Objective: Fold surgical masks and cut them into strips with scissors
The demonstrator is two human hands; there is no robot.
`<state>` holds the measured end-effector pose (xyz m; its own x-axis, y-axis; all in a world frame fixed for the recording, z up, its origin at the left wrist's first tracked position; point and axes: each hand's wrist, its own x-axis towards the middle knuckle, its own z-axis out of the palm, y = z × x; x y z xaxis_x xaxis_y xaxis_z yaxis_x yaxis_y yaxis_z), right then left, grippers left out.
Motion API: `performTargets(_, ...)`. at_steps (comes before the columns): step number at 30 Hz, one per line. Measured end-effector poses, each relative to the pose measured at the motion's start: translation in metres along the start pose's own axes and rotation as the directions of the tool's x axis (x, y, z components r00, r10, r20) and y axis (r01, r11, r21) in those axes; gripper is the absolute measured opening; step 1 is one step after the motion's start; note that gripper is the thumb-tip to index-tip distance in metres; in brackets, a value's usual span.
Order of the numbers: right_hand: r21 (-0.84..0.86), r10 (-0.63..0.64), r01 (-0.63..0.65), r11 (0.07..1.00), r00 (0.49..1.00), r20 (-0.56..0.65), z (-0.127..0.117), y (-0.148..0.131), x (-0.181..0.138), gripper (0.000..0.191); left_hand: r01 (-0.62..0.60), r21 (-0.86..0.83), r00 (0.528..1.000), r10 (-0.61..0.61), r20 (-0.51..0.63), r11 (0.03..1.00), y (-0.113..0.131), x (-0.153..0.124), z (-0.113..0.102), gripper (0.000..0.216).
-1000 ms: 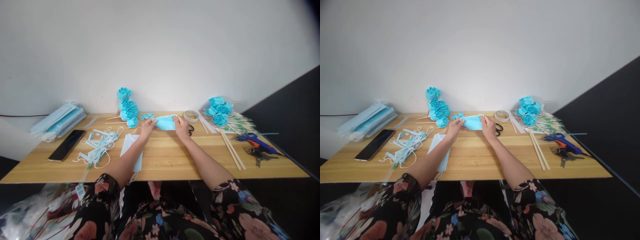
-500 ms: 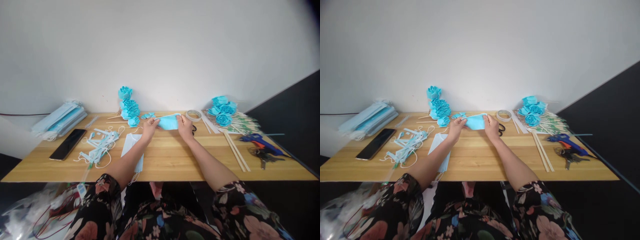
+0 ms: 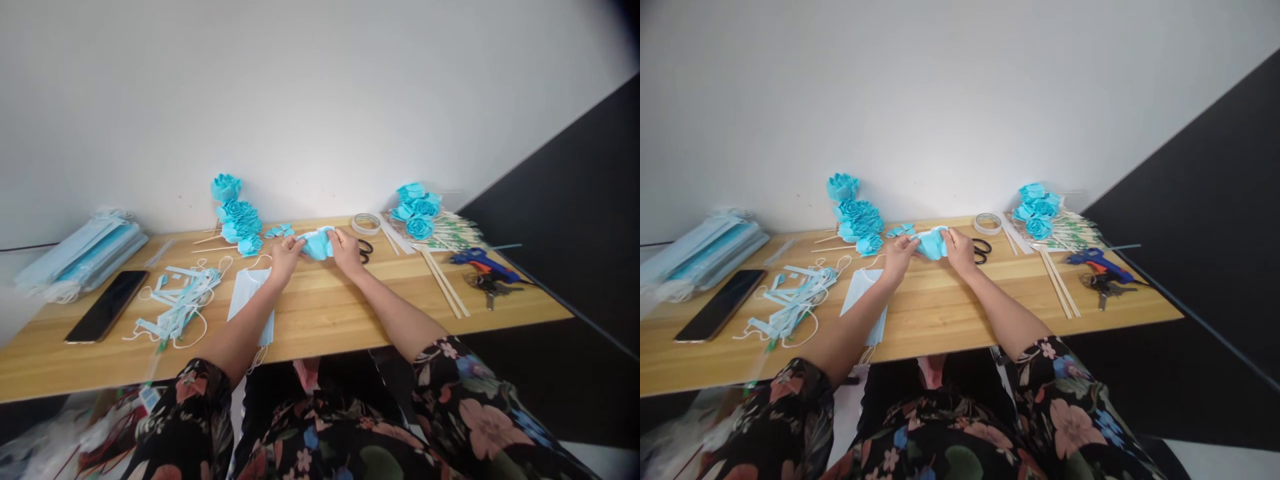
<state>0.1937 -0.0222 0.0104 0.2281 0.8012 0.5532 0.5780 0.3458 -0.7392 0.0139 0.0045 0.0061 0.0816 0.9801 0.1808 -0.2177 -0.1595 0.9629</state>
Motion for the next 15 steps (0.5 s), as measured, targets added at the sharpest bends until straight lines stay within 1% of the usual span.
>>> performTargets(3, -0.004, -0.012, 0.012, 1.000, 0.999, -0.042, -0.0010, -0.0007, 0.0011, 0.048, -0.006, -0.028, 0.999, 0.005, -0.054, 1.000, 0.0011, 0.0026, -0.0018, 0.019)
performTargets(5, -0.006, -0.021, 0.020, 1.000, 0.999, -0.049, -0.0006, -0.0015, 0.0005, 0.048, -0.027, -0.038, 0.996, 0.024, -0.087, 0.999, 0.0009, 0.0034, -0.0032, 0.020)
performTargets(7, 0.003, -0.026, 0.026, 1.000, 0.999, -0.027, 0.0002, -0.0017, -0.0010, 0.047, -0.027, -0.027, 0.997, 0.025, -0.073, 0.999, -0.0011, 0.0025, -0.0033, 0.021)
performTargets(9, 0.004, -0.036, 0.036, 0.999, 0.999, 0.008, 0.0003, -0.0007, -0.0016, 0.048, 0.007, -0.005, 1.000, -0.007, -0.016, 1.000, -0.0033, 0.0011, -0.0025, 0.024)
performTargets(11, -0.017, -0.045, 0.045, 0.999, 0.999, 0.007, -0.0007, 0.0011, -0.0005, 0.050, 0.026, -0.007, 0.999, -0.026, 0.025, 1.000, -0.0038, 0.0010, -0.0024, 0.027)
performTargets(12, -0.031, -0.050, 0.050, 0.998, 0.999, -0.012, -0.0013, 0.0019, 0.0003, 0.051, 0.016, -0.019, 1.000, -0.016, 0.024, 1.000, -0.0033, 0.0015, -0.0030, 0.027)
performTargets(15, -0.052, -0.071, 0.068, 0.996, 0.996, -0.057, -0.0012, 0.0020, 0.0009, 0.053, -0.042, -0.034, 0.999, 0.041, -0.033, 0.999, -0.0003, 0.0037, -0.0055, 0.028)
